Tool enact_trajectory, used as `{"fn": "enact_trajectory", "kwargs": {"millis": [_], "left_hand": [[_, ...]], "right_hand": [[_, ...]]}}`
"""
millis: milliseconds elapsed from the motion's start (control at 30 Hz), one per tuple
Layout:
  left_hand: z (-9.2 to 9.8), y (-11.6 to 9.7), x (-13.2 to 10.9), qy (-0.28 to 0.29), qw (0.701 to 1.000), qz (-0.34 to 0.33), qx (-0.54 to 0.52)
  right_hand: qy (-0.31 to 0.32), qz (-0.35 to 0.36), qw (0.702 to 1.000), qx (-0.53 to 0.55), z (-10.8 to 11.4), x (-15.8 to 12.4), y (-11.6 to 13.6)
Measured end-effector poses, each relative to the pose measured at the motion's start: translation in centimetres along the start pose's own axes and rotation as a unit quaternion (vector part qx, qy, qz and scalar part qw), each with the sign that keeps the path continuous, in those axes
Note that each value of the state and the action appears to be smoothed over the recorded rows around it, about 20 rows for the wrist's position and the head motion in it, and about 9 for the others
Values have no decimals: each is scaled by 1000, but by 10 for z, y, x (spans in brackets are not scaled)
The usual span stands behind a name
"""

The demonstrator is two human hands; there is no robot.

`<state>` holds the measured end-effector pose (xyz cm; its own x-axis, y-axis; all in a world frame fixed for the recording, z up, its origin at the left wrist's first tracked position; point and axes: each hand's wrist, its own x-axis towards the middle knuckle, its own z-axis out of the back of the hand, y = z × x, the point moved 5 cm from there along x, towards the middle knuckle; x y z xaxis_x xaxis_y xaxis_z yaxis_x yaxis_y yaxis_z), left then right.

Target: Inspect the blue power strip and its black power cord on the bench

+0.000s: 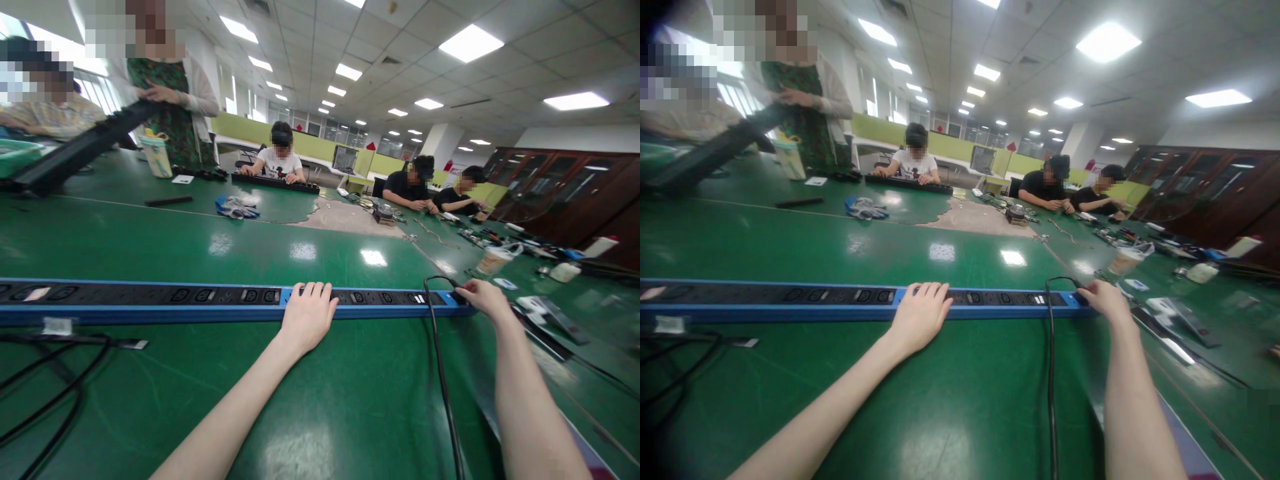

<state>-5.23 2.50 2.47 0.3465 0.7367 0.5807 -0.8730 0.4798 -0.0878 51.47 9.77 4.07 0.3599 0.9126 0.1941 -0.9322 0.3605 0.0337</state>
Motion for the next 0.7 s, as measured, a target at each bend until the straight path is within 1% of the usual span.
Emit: {"fn": "enact_trajectory", "kwargs": {"millis": [167,400,500,600,700], "left_hand": [[1,-1,0,-2,1000,-6,3],[1,1,1,0,1000,-2,3],[1,1,1,1,1000,-1,-2],[2,1,1,0,1000,2,-7],[2,1,1,1,1000,3,-7]], "right_hand": [[-28,-8,998,-60,3,-5,11],[-45,29,995,-85,5,-17,15],[-58,18,994,-86,2,-26,16],[-85,-3,993,-80,-2,-36,16],[-97,-11,992,-75,-5,-39,16]]}}
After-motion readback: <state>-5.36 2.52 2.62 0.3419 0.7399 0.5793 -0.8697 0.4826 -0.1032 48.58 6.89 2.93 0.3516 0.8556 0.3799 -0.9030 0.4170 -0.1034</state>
